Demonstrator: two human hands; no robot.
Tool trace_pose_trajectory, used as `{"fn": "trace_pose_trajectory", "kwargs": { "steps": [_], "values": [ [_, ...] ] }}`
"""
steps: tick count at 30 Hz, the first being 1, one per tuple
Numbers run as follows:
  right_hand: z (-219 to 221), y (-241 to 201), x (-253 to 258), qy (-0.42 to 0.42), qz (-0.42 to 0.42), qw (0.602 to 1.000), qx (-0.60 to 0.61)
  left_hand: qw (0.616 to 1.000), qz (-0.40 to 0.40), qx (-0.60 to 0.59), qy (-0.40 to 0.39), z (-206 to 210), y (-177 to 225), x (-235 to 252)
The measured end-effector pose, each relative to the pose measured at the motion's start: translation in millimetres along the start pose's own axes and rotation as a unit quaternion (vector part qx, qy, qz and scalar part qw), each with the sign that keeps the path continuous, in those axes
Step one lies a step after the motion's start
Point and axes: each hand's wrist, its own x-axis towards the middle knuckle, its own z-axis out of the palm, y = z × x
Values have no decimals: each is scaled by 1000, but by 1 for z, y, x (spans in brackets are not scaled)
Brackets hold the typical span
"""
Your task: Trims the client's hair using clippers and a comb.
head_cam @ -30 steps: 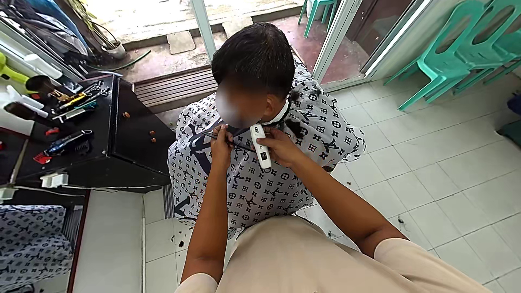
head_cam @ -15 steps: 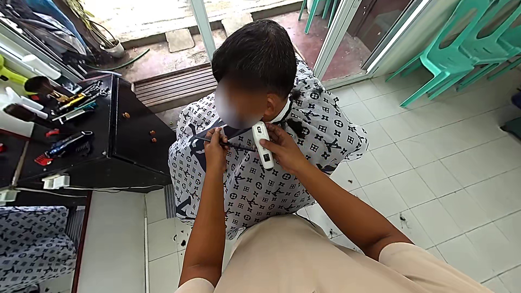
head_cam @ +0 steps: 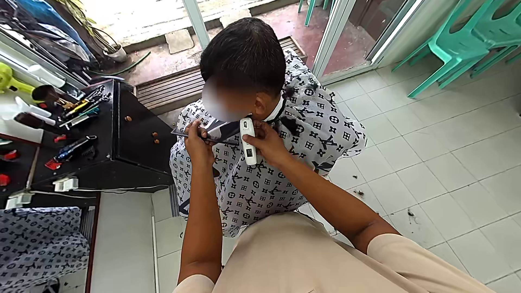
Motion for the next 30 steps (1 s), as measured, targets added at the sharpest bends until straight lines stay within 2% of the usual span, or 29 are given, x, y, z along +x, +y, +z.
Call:
{"fn": "trace_pose_trajectory", "kwargs": {
  "steps": [2,3,4,6,8,9,13,18,20,22,25,30],
  "values": [
    [-7,3,-7,-34,-61,997,-43,1000,-1,-4,12,-3,0,-2],
    [-12,5,-13,-51,-61,996,-48,1000,-2,-7,18,-3,2,-4],
    [-18,8,-21,-67,-36,997,-22,1000,-3,-13,19,-3,6,-6],
    [-34,14,-36,-83,54,989,107,999,-3,-45,-1,3,15,-11],
    [-47,14,-48,-69,111,969,210,995,-2,-84,-57,13,30,-21],
    [-53,10,-52,-62,114,966,221,991,1,-98,-90,21,37,-27],
    [-67,-13,-54,-35,40,991,119,981,48,-56,-178,62,62,-42],
    [-77,-37,-40,14,-100,994,-38,972,135,35,-189,93,59,-40],
    [-73,-44,-30,56,-131,985,-99,948,219,123,-193,97,51,-43],
    [-70,-45,-18,76,-145,980,-112,906,296,246,-175,100,38,-47],
    [-63,-44,-9,81,-150,978,-117,872,310,353,-135,104,18,-48],
    [-60,-38,-5,89,-170,971,-140,882,290,356,-110,103,6,-49]
  ]
}}
